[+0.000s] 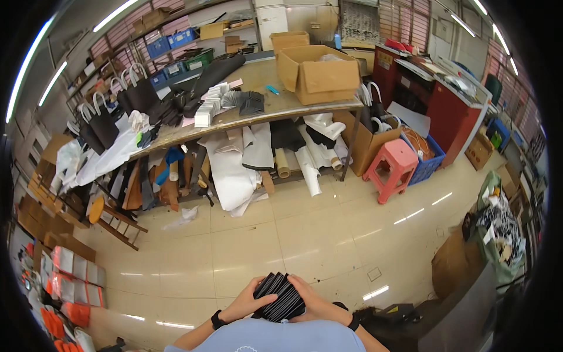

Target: The person is using a die-cutting clicker press to cut leather pieces and is then stacking and organizing the cut card holders.

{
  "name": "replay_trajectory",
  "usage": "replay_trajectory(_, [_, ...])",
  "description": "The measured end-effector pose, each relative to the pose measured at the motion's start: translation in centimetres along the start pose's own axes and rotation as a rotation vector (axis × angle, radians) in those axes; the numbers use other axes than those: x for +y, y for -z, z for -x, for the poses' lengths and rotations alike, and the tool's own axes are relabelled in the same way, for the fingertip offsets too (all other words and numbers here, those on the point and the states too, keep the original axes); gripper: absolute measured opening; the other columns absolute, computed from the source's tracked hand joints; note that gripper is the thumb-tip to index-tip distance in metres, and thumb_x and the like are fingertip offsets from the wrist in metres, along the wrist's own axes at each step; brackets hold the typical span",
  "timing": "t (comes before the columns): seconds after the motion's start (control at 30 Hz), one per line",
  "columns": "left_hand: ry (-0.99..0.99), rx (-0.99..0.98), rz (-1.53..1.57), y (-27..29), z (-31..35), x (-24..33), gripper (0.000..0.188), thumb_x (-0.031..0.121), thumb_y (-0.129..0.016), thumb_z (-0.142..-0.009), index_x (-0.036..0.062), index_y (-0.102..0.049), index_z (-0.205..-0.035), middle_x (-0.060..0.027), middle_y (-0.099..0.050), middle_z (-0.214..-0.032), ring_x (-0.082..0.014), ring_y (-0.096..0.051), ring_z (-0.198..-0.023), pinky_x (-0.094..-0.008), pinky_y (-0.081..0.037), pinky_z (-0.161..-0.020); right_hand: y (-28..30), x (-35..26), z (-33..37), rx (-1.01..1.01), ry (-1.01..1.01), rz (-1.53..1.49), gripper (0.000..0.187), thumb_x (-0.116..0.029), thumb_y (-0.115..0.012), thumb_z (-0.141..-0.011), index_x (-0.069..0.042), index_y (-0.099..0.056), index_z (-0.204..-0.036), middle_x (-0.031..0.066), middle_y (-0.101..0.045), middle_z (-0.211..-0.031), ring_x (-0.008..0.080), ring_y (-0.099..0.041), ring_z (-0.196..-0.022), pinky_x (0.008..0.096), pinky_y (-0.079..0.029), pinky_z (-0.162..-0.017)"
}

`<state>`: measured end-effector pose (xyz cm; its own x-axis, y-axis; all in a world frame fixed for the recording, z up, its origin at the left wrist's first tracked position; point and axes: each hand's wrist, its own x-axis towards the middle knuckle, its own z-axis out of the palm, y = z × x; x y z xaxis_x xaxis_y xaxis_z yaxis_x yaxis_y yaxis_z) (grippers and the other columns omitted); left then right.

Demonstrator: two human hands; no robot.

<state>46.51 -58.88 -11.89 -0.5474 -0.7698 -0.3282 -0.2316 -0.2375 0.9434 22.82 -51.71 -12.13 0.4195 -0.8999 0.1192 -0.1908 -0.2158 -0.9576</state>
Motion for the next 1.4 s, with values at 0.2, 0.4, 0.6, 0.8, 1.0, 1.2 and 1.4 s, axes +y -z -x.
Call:
replay_trajectory(0.2, [0.136, 0.073, 0.183, 7.8, -5.1, -0.2, 0.080, 0.036, -0.078, -0.087, -0.0067, -0.038, -0.141, -0.0206, -0.057, -0.130, -0.0227, -0.059, -0.119, -0.0334, -0.048, -0.100, 2.2, 1.1, -11.7, -0.158, -0.174, -0.100, 0.112, -0.014, -0.089, -0.072, -0.002, -0.015, -0.156, 0.0247, -0.024, -0.156, 0.0380, -0.025, -0.147, 0.0418, -0.025, -0.120])
replay_trajectory(0.4, [0.127, 0.178, 0.203, 14.5, -14.2, 0.8, 0.076, 0.029, -0.078, -0.088, -0.0039, -0.037, -0.143, -0.0196, -0.055, -0.132, -0.0234, -0.056, -0.121, -0.0340, -0.047, -0.100, 6.4, 6.3, -23.3, -0.174, -0.102, -0.086, 0.108, -0.014, -0.088, -0.073, -0.002, -0.019, -0.155, 0.0226, -0.029, -0.153, 0.0358, -0.030, -0.143, 0.0402, -0.026, -0.118])
replay_trajectory(0.6, [0.104, 0.379, 0.267, 23.1, -24.9, 7.0, 0.073, 0.024, -0.077, -0.088, -0.0030, -0.034, -0.142, -0.0180, -0.058, -0.125, -0.0205, -0.059, -0.113, -0.0331, -0.051, -0.094, 13.8, 9.6, -39.3, -0.238, 0.092, 0.025, 0.109, -0.030, -0.087, -0.074, -0.003, -0.019, -0.156, 0.0260, -0.023, -0.158, 0.0409, -0.025, -0.146, 0.0450, -0.024, -0.119])
replay_trajectory(0.8, [-0.007, 0.425, 0.138, 32.0, -34.8, 13.5, 0.062, 0.021, -0.076, -0.089, -0.0041, -0.042, -0.135, -0.0141, -0.061, -0.120, -0.0174, -0.061, -0.106, -0.0301, -0.050, -0.091, 19.8, 11.0, -52.6, -0.202, 0.156, 0.047, 0.109, -0.031, -0.089, -0.073, -0.005, -0.023, -0.156, 0.0258, -0.024, -0.159, 0.0388, -0.025, -0.148, 0.0426, -0.025, -0.120])
replay_trajectory(1.0, [-0.069, 0.321, 0.043, 40.6, -47.2, 21.5, 0.063, 0.027, -0.078, -0.089, -0.0023, -0.044, -0.133, -0.0156, -0.062, -0.117, -0.0173, -0.063, -0.101, -0.0303, -0.053, -0.086, 27.5, 11.9, -64.9, -0.042, 0.268, 0.186, 0.109, -0.038, -0.088, -0.071, -0.004, -0.027, -0.154, 0.0272, -0.030, -0.155, 0.0425, -0.030, -0.144, 0.0448, -0.026, -0.118])
replay_trajectory(1.2, [-0.261, 0.118, -0.011, 48.9, -61.9, 30.6, 0.058, 0.029, -0.076, -0.090, -0.0028, -0.048, -0.130, -0.0113, -0.061, -0.119, -0.0139, -0.058, -0.108, -0.0282, -0.049, -0.092, 36.8, 10.3, -76.9, 0.126, 0.241, 0.245, 0.106, -0.035, -0.090, -0.069, 0.000, -0.032, -0.151, 0.0253, -0.035, -0.154, 0.0379, -0.034, -0.144, 0.0421, -0.028, -0.118])
replay_trajectory(1.4, [-0.254, -0.050, -0.163, 56.1, -77.7, 39.4, 0.064, 0.040, -0.074, -0.090, -0.0047, -0.052, -0.131, -0.0134, -0.060, -0.123, -0.0167, -0.056, -0.114, -0.0285, -0.043, -0.098, 45.3, 9.6, -88.0, 0.312, 0.094, 0.296, 0.102, -0.037, -0.088, -0.073, 0.004, -0.033, -0.149, 0.0264, -0.045, -0.145, 0.0344, -0.047, -0.135, 0.0392, -0.038, -0.111])
